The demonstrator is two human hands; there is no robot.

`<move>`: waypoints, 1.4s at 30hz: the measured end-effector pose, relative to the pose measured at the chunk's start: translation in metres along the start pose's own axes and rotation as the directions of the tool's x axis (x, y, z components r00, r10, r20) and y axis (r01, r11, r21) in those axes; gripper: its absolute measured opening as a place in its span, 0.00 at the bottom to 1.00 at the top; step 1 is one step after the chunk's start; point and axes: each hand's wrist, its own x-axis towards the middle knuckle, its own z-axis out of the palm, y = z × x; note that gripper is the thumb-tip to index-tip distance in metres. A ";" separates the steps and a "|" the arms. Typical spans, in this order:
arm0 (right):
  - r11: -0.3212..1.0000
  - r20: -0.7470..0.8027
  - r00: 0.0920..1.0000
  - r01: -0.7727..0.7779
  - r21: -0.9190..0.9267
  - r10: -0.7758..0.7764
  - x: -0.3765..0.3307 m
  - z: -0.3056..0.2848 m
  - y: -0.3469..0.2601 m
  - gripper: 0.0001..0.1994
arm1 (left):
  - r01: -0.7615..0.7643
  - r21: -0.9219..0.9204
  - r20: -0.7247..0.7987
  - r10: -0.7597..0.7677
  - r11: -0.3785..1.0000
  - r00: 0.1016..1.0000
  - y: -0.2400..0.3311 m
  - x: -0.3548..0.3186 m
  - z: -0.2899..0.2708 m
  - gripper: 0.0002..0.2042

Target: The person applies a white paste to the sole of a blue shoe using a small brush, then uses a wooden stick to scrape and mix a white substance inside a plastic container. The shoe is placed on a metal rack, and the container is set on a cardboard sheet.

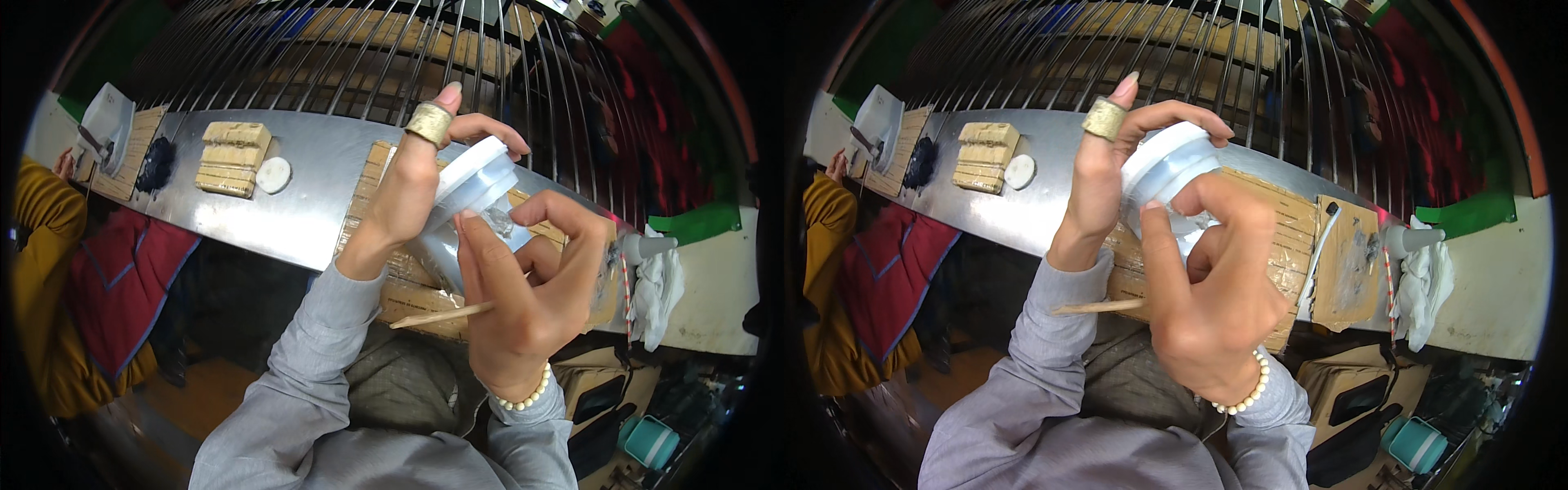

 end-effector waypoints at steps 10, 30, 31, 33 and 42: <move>0.996 0.212 0.974 0.084 -0.002 -0.082 -0.005 -0.007 0.013 0.11 | -0.113 0.140 -0.072 0.123 0.984 0.990 -0.009 0.007 -0.001 0.38; 0.931 0.252 0.918 0.233 0.281 -0.306 0.000 -0.015 0.015 0.08 | -0.108 0.251 -0.011 0.115 0.962 0.993 -0.009 0.005 -0.009 0.39; 0.953 0.161 0.951 0.231 0.196 -0.263 0.002 -0.011 0.016 0.10 | -0.111 0.246 -0.010 0.117 0.963 0.993 -0.010 0.005 -0.009 0.39; 0.981 0.140 0.972 0.184 0.060 -0.191 0.004 -0.006 0.016 0.14 | -0.113 0.237 -0.010 0.119 0.965 0.993 -0.009 0.005 -0.009 0.39; 0.974 0.106 0.983 0.168 -0.151 -0.152 -0.003 0.012 0.005 0.10 | -0.134 0.200 -0.032 0.143 0.971 0.989 -0.011 0.006 -0.008 0.39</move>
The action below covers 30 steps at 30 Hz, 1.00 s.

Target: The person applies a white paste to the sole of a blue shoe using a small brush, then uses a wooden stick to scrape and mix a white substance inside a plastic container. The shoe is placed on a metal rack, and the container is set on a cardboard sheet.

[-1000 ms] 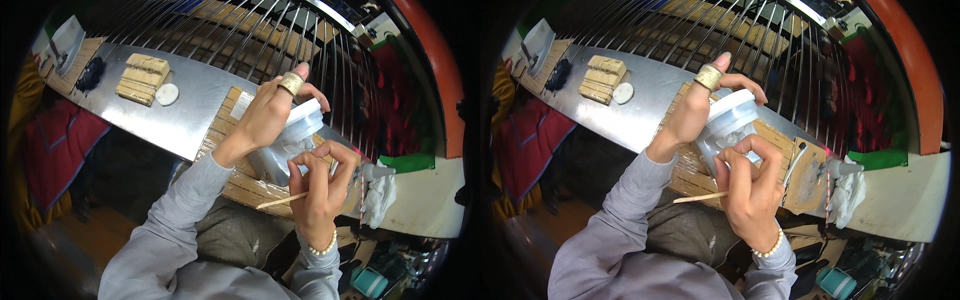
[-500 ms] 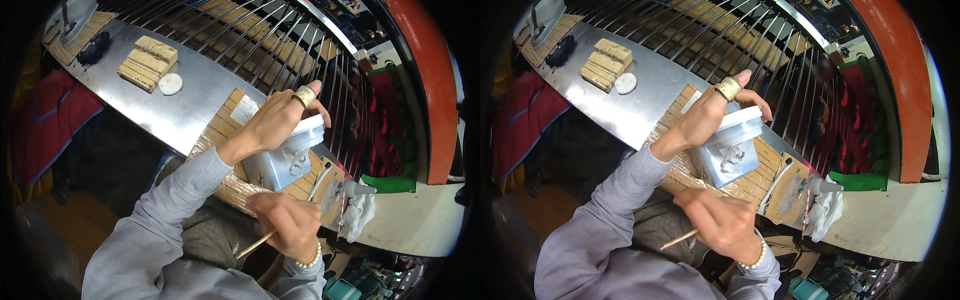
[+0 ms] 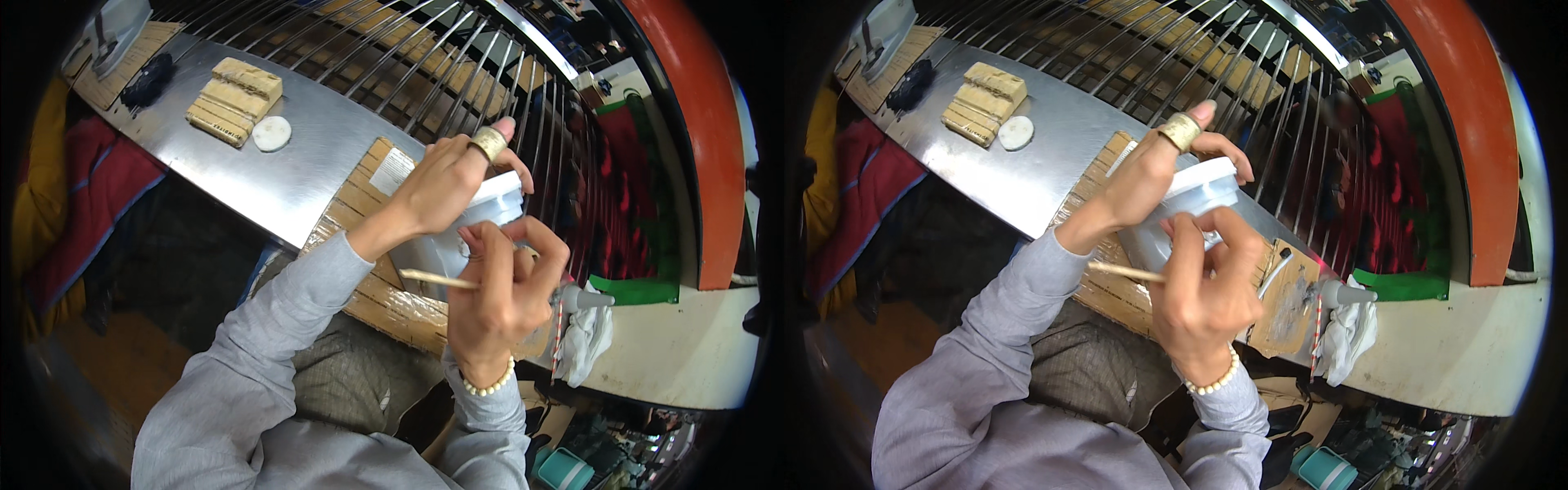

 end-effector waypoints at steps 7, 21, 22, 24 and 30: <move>0.931 -0.051 0.971 0.237 0.276 -0.232 -0.005 0.002 0.026 0.11 | 0.023 0.037 0.005 -0.023 0.999 1.000 0.003 0.001 -0.001 0.40; 0.856 0.252 0.894 0.223 0.467 -0.371 -0.007 -0.028 0.024 0.12 | 0.005 -0.008 -0.046 -0.005 1.000 0.999 0.002 0.002 0.004 0.40; 0.914 0.132 0.938 0.271 0.303 -0.322 -0.006 -0.024 0.023 0.14 | 0.007 -0.003 -0.045 -0.007 1.000 0.999 0.002 0.002 0.003 0.41; 0.964 0.109 0.967 0.210 0.160 -0.229 -0.003 -0.022 0.026 0.18 | 0.015 0.003 -0.024 -0.015 1.000 1.000 0.003 0.001 0.001 0.41; 0.906 0.051 0.905 0.420 0.047 -0.422 0.020 -0.015 0.033 0.16 | 0.025 0.017 0.012 -0.026 1.000 1.000 0.004 0.001 -0.002 0.42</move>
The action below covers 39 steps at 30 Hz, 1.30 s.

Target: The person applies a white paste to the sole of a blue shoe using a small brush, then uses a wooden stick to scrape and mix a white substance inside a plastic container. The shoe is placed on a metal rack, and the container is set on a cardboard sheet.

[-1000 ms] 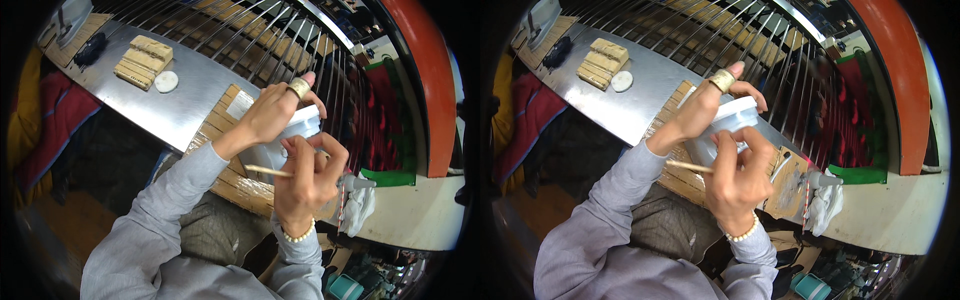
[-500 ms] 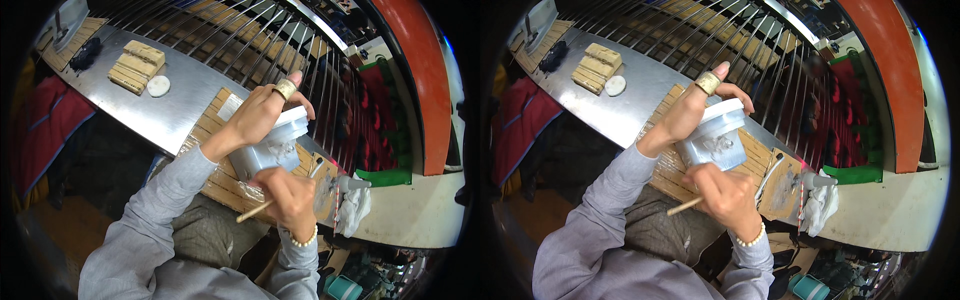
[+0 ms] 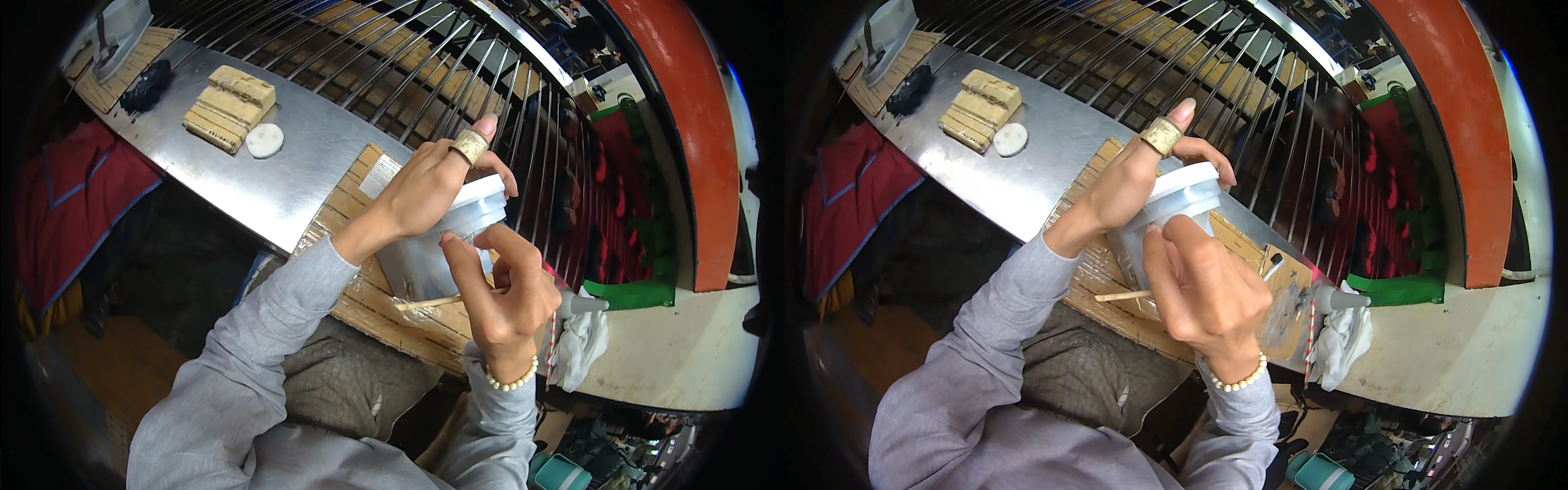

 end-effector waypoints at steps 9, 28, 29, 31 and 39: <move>0.984 0.187 0.970 0.169 -0.063 -0.154 0.008 -0.001 0.009 0.12 | 0.018 0.017 0.005 -0.018 1.000 1.000 0.001 0.000 0.000 0.43; 0.999 0.112 0.993 0.035 0.026 -0.038 -0.038 0.003 0.038 0.13 | 0.000 0.110 -0.030 0.003 0.994 1.000 0.007 -0.002 0.002 0.43; 1.000 0.121 0.992 0.017 0.023 -0.020 -0.040 0.002 0.038 0.12 | -0.004 0.113 -0.036 0.008 0.994 0.999 0.008 -0.002 0.002 0.43; 1.000 0.117 0.993 0.009 0.000 -0.009 -0.045 -0.002 0.041 0.12 | 0.001 0.112 -0.036 0.003 0.994 0.999 0.009 -0.003 0.002 0.44; 0.990 0.031 0.993 -0.113 0.080 0.111 -0.054 -0.024 0.034 0.13 | 0.031 0.121 -0.019 -0.029 0.992 0.999 0.007 -0.004 0.001 0.44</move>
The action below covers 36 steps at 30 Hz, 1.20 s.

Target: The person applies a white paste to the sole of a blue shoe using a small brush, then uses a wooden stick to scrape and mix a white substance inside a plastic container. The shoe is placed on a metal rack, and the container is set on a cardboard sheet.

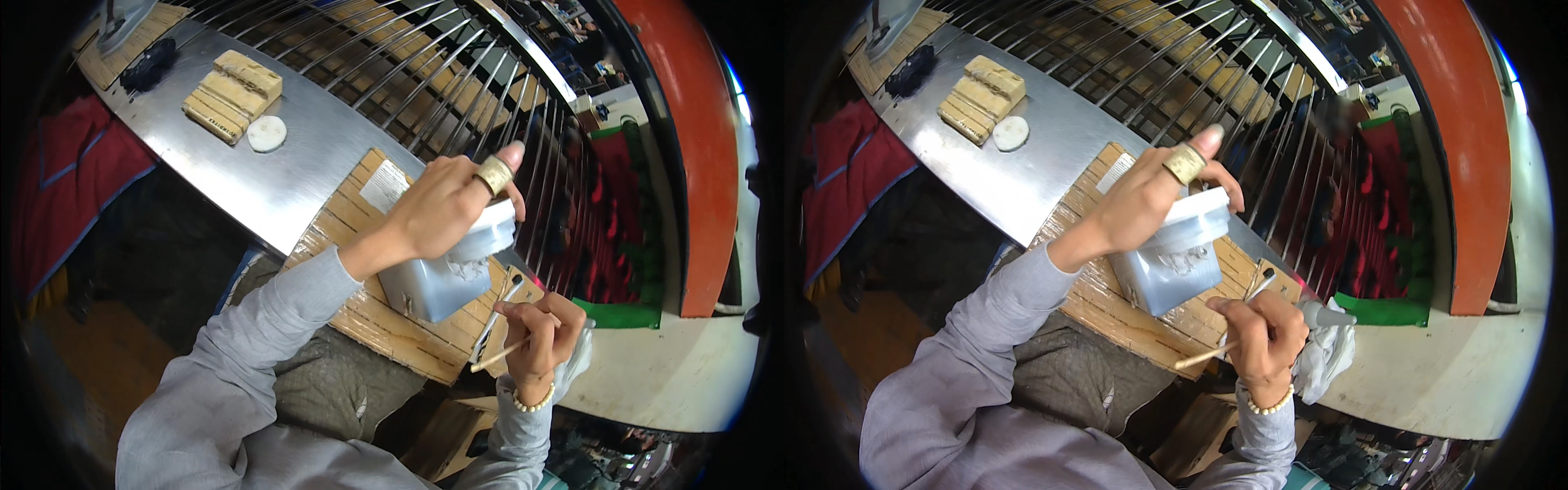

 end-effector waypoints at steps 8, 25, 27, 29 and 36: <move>0.975 -0.016 0.976 0.219 0.040 -0.218 0.045 0.011 -0.003 0.22 | -0.046 -0.046 -0.010 0.046 0.998 0.999 -0.003 0.002 0.001 0.43; 0.917 0.077 0.926 0.351 0.189 -0.370 0.037 0.013 0.020 0.16 | -0.057 -0.036 -0.009 0.057 0.998 0.998 0.002 0.001 0.001 0.42; 0.913 0.111 0.917 0.357 0.198 -0.383 0.035 0.009 0.020 0.17 | -0.053 -0.034 -0.008 0.053 0.998 0.999 0.001 0.001 0.001 0.42; 0.910 0.130 0.910 0.368 0.191 -0.395 0.033 0.006 0.021 0.17 | -0.057 -0.035 -0.010 0.057 0.998 0.998 0.000 0.001 0.002 0.42; 0.940 0.177 0.926 0.313 0.139 -0.334 0.021 0.006 0.031 0.14 | -0.056 -0.017 -0.014 0.056 0.998 0.998 0.001 0.001 0.002 0.42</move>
